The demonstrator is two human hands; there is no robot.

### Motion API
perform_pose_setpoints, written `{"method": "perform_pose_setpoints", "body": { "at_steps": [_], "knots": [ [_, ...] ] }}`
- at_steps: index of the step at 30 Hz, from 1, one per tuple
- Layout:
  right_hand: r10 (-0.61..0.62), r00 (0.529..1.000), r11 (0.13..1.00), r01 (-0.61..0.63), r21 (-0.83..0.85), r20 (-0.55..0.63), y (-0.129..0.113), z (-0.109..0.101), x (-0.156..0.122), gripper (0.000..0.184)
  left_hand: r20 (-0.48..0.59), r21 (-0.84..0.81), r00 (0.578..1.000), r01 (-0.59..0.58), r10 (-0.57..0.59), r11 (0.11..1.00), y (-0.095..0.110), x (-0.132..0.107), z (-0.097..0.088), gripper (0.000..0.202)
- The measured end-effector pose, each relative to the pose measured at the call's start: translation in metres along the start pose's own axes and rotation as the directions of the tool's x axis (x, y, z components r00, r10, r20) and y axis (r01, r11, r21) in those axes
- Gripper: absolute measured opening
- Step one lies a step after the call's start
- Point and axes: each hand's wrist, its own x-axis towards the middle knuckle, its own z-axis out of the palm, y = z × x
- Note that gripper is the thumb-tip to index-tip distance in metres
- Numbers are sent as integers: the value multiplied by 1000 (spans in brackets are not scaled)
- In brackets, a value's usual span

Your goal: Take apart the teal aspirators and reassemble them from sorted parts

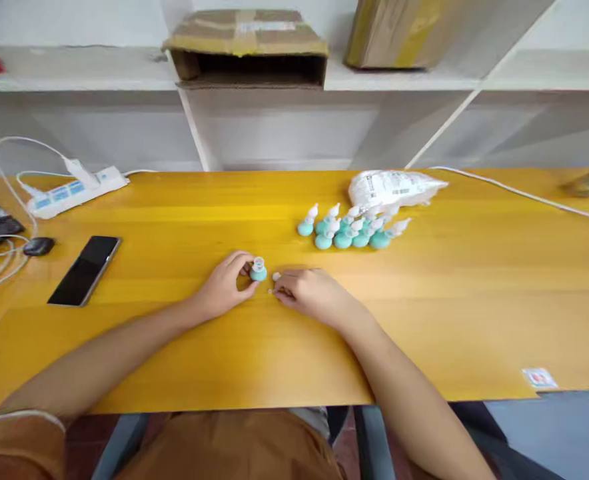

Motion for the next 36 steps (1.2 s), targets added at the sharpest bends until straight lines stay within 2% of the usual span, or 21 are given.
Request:
{"method": "perform_pose_setpoints", "body": {
  "at_steps": [8, 12, 16, 19, 22, 26, 29, 32, 36],
  "knots": [
    [38, 999, 999, -37, 27, -15, -2, -12, -6, 7, 4, -5, 1000, 16, -16, 1000, 6, -1, -3, 34],
    [91, 987, 996, -87, 34, -136, 7, -21, -7, 14, 6, -43, 1000, 22, -22, 999, 2, -1, -6, 32],
    [133, 951, 991, -120, 63, -279, 11, -23, -6, 18, -9, -75, 999, 37, -38, 996, 1, -1, -7, 30],
    [173, 930, 985, -154, 82, -326, 12, -26, -7, 17, -36, -66, 998, 40, -42, 997, 0, -1, -7, 31],
    [216, 925, 976, -192, 105, -312, 16, -27, -8, 12, -45, -40, 998, 53, -54, 998, -3, 1, -7, 35],
    [183, 947, 976, -143, 166, -263, 16, -17, -2, 22, -68, 10, 997, 46, -45, 999, -6, 3, -8, 33],
    [173, 938, 964, -98, 247, -301, 8, -5, 4, 32, -100, 13, 995, -6, 7, 1000, -3, 2, -8, 33],
    [136, 929, 941, -12, 339, -345, -3, 0, 8, 40, -64, 21, 997, -49, 50, 999, 3, -1, -9, 35],
    [85, 929, 920, 65, 386, -359, -13, -1, 10, 28, -3, 34, 992, -125, 125, 992, 8, -4, -10, 33]
  ]
}}
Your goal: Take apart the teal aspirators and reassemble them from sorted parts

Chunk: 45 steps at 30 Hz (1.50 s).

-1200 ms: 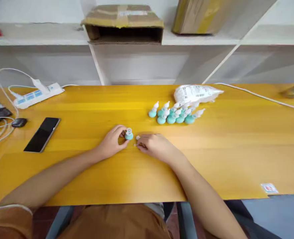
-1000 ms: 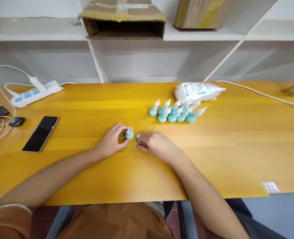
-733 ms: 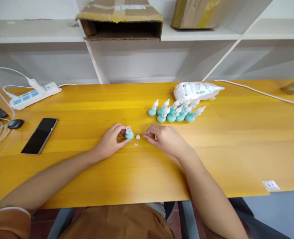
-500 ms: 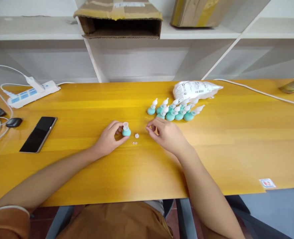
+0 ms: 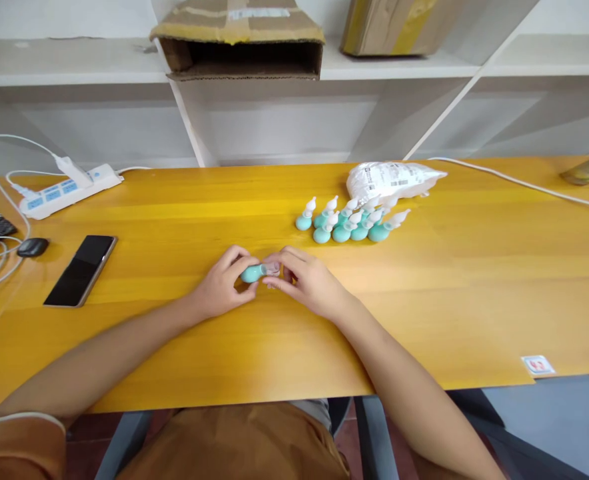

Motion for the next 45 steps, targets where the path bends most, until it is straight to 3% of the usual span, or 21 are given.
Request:
{"method": "perform_pose_setpoints", "body": {
  "at_steps": [3, 6, 15, 21, 32, 35, 38, 41, 43, 45],
  "knots": [
    [29, 1000, 998, -28, 50, -9, -1, 0, 1, 17, -2, -46, 1000, -29, 29, 999, 0, 1, -1, 29],
    [132, 991, 977, -127, 172, -18, -1, 0, 0, 19, 9, -178, 1000, -21, 23, 984, -1, 4, -3, 26],
    [339, 940, 825, -314, 470, 32, -7, 10, 2, 34, 134, -419, 986, 150, -102, 895, -7, 9, -8, 24],
    [370, 928, 763, -329, 556, 42, -7, 15, 4, 40, 260, -660, 950, 304, -171, 687, -12, 12, -9, 35],
    [392, 919, 697, -318, 643, 29, -3, 25, 3, 46, 424, -756, 896, 429, -131, 494, -24, 12, -8, 50],
    [396, 918, 676, -275, 683, -23, 4, 23, 4, 46, 447, -770, 887, 449, -118, 453, -22, 9, -6, 56],
    [385, 914, 760, -233, 606, -131, 15, 7, 5, 43, 357, -752, 922, 379, -150, 539, -18, 8, -4, 56],
    [319, 925, 928, -260, 268, -207, 27, -12, 5, 36, 141, -614, 961, 274, -238, 740, -16, 7, -1, 42],
    [277, 944, 961, -276, 34, -177, 34, -21, 3, 30, 43, -469, 967, 243, -253, 849, -15, 7, 0, 34],
    [268, 958, 957, -276, -82, -101, 38, -23, 2, 26, -3, -327, 976, 204, -217, 923, -13, 7, 1, 30]
  ]
}}
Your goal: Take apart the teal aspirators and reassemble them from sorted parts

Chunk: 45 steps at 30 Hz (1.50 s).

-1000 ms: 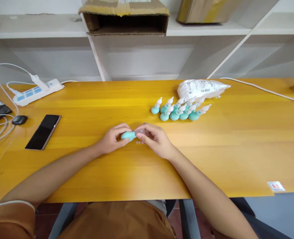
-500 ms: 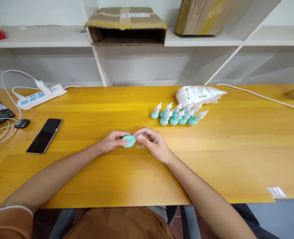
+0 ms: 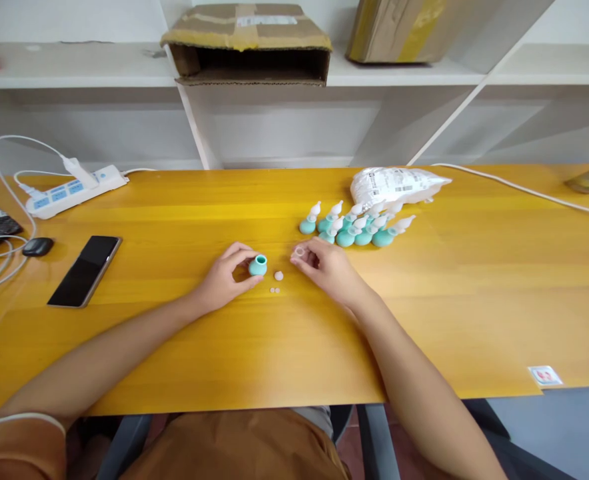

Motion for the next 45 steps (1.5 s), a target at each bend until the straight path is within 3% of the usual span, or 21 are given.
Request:
{"method": "perform_pose_setpoints", "body": {
  "at_steps": [5, 10, 21, 30, 45],
  "knots": [
    [-23, 990, 999, 28, -31, 142, 1, 7, -1, 18, 54, 161, 996, -82, 74, 984, 5, -1, 1, 26],
    [-55, 983, 997, 64, -46, 178, 3, 10, 0, 12, 74, 271, 995, -80, 62, 959, 5, 0, 3, 28],
    [-97, 953, 987, 129, -95, 286, 1, 3, -3, 15, 83, 294, 996, -67, 44, 953, 1, 1, 4, 34],
    [-122, 972, 991, 130, -26, 202, 1, 20, 1, 12, 99, 248, 995, -36, 11, 968, -1, 1, 5, 34],
    [-152, 977, 988, 156, -17, 148, 9, 30, 4, 23, 81, 202, 996, -42, 26, 978, 1, 0, 7, 37]
  ]
}}
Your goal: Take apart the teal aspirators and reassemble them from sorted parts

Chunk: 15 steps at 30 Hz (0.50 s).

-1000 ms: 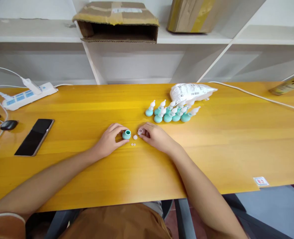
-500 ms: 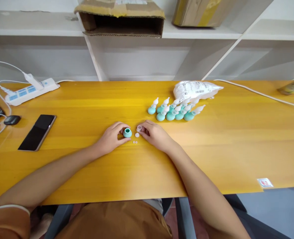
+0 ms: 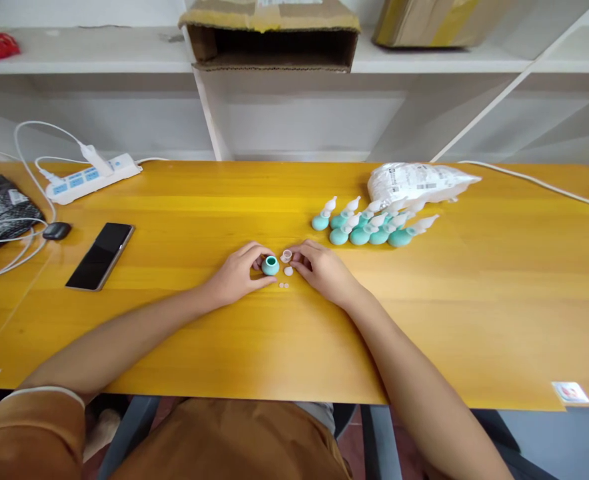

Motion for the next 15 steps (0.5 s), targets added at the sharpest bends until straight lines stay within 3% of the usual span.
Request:
{"method": "perform_pose_setpoints", "body": {
  "at_steps": [6, 9, 11, 14, 15],
  "knots": [
    [-83, 977, 989, 56, -139, -198, -9, -24, -8, 22, -22, 46, 999, -45, 46, 998, 1, -2, 1, 35],
    [-106, 907, 981, 29, -191, -407, -16, -42, -13, 16, -23, 63, 998, -50, 52, 997, 1, -3, 1, 31],
    [-113, 791, 983, 2, -183, -601, -15, -53, -15, 14, -24, 71, 998, -55, 57, 996, 1, -3, 1, 30],
    [-119, 544, 990, 6, -138, -831, -5, -69, -15, 23, -27, 78, 998, -63, 65, 995, 0, -2, 1, 31],
    [-117, 484, 991, 3, -132, -867, -1, -74, -14, 23, -29, 79, 997, -65, 68, 995, 0, -2, 1, 32]
  ]
}}
